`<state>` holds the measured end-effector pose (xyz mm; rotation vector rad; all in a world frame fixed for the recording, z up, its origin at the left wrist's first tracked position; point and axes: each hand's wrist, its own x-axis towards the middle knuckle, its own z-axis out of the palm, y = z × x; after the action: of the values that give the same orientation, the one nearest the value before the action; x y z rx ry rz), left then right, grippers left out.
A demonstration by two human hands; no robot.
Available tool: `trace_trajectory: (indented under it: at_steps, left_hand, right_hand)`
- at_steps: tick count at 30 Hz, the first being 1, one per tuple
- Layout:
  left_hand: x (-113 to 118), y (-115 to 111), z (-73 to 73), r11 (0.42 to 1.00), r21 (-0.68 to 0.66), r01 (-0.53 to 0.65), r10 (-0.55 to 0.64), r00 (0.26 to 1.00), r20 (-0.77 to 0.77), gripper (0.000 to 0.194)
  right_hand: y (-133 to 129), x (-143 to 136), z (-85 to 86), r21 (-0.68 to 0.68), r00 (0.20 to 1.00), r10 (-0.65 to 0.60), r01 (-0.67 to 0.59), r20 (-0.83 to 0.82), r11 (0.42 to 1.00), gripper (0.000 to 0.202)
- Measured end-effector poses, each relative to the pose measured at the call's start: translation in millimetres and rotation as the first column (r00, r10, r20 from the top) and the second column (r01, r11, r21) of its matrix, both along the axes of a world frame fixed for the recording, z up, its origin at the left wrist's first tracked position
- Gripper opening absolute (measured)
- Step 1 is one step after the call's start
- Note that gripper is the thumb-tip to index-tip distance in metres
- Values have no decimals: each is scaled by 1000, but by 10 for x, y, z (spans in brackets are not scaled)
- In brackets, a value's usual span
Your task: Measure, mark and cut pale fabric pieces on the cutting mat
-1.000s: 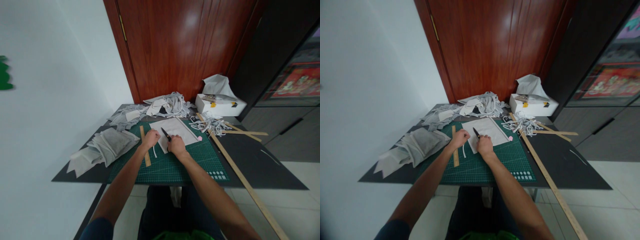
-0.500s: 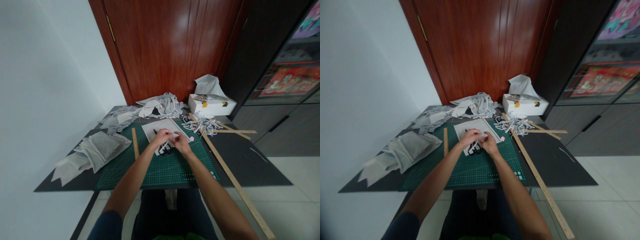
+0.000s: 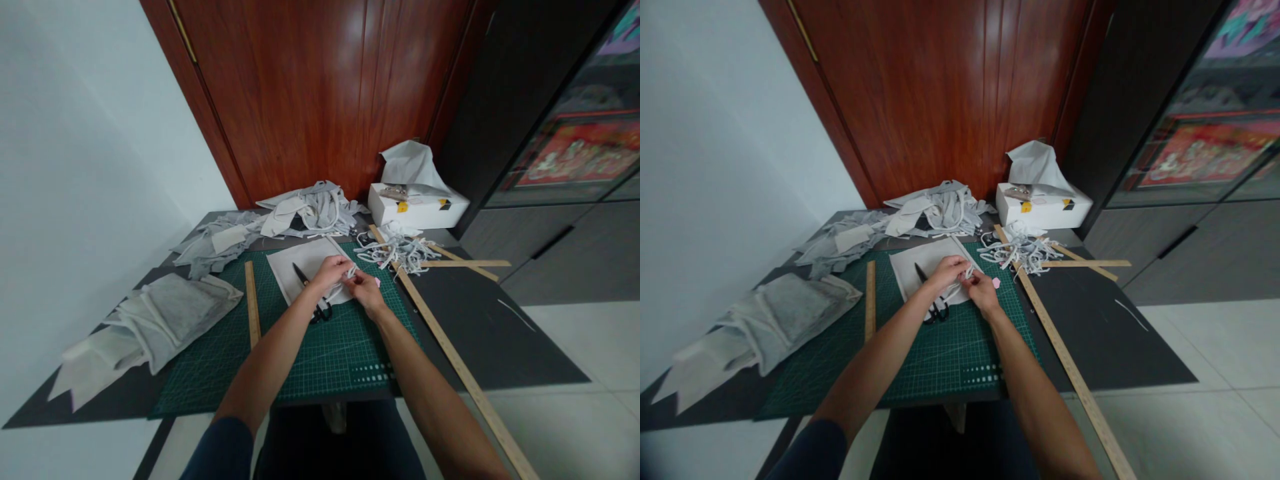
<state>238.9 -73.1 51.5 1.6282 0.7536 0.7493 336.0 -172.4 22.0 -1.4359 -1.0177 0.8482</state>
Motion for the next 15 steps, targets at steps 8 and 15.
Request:
trace_trajectory:
  at_steps: [8,15]
  left_hand:
    - [167,207,-173,994,3,-111,111,992,-63,28]
    - [-162,371,-167,952,290,-99,200,917,-345,26]
  right_hand:
    - [136,256,-67,-16,981,-148,147,-126,989,42]
    - [243,381,-58,37,949,-316,316,-16,948,49]
